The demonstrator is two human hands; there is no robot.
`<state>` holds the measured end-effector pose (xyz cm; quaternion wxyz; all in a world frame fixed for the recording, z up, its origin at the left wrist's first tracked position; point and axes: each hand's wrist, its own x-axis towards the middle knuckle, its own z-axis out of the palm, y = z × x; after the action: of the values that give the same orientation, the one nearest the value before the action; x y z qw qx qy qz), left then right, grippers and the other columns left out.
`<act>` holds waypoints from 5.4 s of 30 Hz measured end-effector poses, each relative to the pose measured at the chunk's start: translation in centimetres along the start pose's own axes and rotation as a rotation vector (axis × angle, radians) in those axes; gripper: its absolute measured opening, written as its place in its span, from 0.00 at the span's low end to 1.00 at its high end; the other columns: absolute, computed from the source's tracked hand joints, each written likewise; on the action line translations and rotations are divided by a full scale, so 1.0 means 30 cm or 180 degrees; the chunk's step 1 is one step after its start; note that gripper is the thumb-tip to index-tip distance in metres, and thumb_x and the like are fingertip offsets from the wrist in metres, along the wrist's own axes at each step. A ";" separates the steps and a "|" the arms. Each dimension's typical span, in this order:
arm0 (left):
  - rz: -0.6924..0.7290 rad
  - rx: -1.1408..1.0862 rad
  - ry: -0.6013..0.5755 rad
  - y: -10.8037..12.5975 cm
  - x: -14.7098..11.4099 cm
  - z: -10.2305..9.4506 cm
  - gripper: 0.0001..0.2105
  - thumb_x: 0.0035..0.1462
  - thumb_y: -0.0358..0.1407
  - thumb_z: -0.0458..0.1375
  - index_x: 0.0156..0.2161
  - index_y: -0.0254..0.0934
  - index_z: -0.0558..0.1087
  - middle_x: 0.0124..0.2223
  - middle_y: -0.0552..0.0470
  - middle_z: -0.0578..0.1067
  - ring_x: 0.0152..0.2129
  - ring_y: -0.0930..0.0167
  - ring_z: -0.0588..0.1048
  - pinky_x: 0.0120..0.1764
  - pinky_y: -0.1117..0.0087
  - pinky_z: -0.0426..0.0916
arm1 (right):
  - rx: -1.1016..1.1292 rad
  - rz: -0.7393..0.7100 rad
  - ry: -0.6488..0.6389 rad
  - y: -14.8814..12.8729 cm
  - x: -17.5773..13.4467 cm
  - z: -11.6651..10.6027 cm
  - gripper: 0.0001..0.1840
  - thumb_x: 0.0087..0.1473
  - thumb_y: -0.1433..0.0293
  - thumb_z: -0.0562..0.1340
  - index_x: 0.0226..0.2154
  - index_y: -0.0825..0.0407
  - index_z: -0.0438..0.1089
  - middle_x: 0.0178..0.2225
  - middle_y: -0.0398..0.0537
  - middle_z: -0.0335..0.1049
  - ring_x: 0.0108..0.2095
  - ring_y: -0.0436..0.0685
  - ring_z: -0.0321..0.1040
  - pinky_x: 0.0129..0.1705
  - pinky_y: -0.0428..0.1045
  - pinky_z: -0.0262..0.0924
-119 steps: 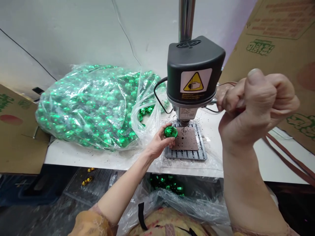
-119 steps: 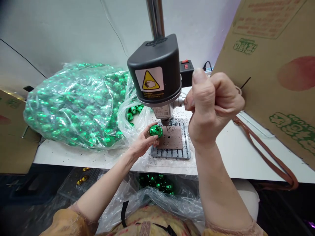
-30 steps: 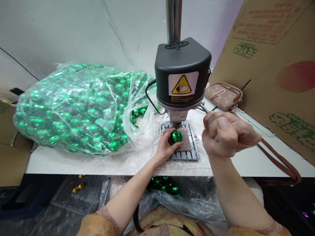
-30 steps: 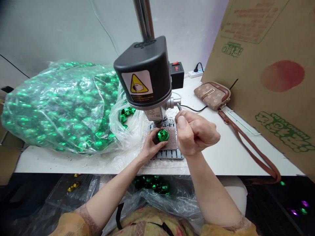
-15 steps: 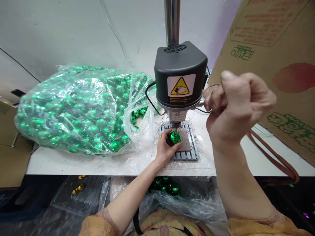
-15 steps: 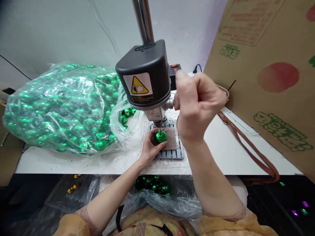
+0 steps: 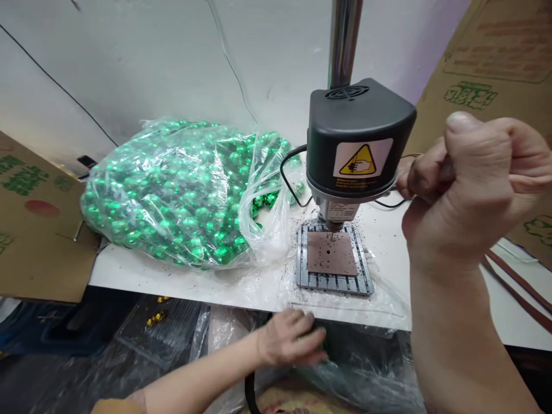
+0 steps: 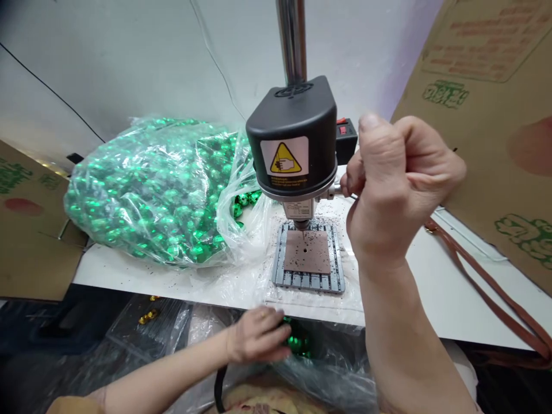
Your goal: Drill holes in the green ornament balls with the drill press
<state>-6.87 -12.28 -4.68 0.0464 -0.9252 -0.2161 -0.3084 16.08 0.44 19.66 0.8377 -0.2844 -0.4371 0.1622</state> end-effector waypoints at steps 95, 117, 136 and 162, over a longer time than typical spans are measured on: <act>-0.2822 -0.2139 0.0586 -0.276 0.386 0.127 0.27 0.51 0.43 0.74 0.55 0.40 0.74 0.53 0.44 0.77 0.50 0.59 0.76 0.53 0.56 0.71 | 0.0262 -0.0835 -0.0140 0.057 -0.096 -0.052 0.25 0.60 0.72 0.60 0.18 0.52 0.45 0.14 0.34 0.45 0.15 0.40 0.44 0.19 0.45 0.43; -0.2756 -0.2219 0.0645 -0.279 0.380 0.134 0.26 0.51 0.44 0.74 0.53 0.41 0.73 0.52 0.45 0.76 0.50 0.59 0.74 0.54 0.56 0.68 | 0.0361 -0.1199 -0.0319 0.122 -0.155 -0.123 0.26 0.56 0.76 0.60 0.19 0.53 0.41 0.17 0.35 0.43 0.17 0.40 0.44 0.20 0.45 0.47; -0.2855 -0.2241 0.0723 -0.274 0.381 0.139 0.27 0.49 0.43 0.75 0.53 0.41 0.73 0.51 0.46 0.77 0.50 0.59 0.75 0.55 0.55 0.69 | 0.0381 -0.1154 -0.0167 0.110 -0.161 -0.107 0.26 0.57 0.77 0.59 0.18 0.54 0.42 0.15 0.35 0.41 0.16 0.40 0.44 0.21 0.45 0.46; -0.0788 -0.0689 0.0137 -0.109 0.059 -0.040 0.11 0.63 0.34 0.58 0.51 0.44 0.73 0.40 0.46 0.80 0.37 0.63 0.79 0.39 0.61 0.74 | 0.0181 -0.0223 -0.0040 0.019 -0.014 -0.016 0.23 0.56 0.71 0.64 0.16 0.49 0.53 0.12 0.35 0.49 0.13 0.45 0.49 0.18 0.50 0.46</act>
<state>-7.67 -8.95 -2.81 -0.0872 -0.8843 -0.2929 -0.3530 16.22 0.51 18.83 0.8479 -0.2439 -0.4472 0.1469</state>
